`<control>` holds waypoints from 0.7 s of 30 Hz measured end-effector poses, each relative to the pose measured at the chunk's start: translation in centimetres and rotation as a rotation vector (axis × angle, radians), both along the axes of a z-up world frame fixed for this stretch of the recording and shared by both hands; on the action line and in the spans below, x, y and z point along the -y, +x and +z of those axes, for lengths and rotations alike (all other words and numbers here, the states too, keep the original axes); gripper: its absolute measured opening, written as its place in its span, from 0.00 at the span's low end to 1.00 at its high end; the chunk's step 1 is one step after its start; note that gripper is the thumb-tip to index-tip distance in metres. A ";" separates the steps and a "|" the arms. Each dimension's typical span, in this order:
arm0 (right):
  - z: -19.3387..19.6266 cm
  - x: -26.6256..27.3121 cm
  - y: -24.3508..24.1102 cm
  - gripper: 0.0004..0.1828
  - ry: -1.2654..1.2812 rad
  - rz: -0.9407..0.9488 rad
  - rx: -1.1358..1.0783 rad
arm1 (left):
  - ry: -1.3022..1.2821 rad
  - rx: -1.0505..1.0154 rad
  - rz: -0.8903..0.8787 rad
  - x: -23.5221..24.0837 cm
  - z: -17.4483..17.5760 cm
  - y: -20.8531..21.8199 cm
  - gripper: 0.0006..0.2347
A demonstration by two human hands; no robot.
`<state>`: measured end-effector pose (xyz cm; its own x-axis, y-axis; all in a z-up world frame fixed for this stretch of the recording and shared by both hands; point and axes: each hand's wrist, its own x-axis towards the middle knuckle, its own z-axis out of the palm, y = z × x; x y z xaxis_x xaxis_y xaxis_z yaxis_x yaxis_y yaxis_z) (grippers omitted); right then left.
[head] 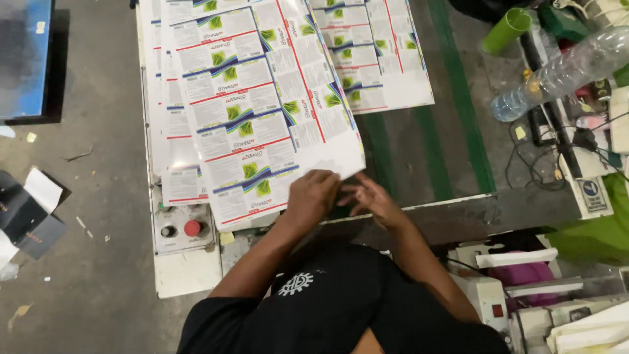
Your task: Sorting and inspecting printed paper sheets on a workbench in a print shop.
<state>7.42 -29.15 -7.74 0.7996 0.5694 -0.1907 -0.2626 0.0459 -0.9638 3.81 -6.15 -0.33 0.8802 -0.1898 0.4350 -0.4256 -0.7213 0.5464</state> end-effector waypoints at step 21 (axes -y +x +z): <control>-13.5 24.2 0.5 0.09 0.115 -0.775 -0.154 | 0.457 -0.267 0.335 -0.4 -3.0 -1.7 0.41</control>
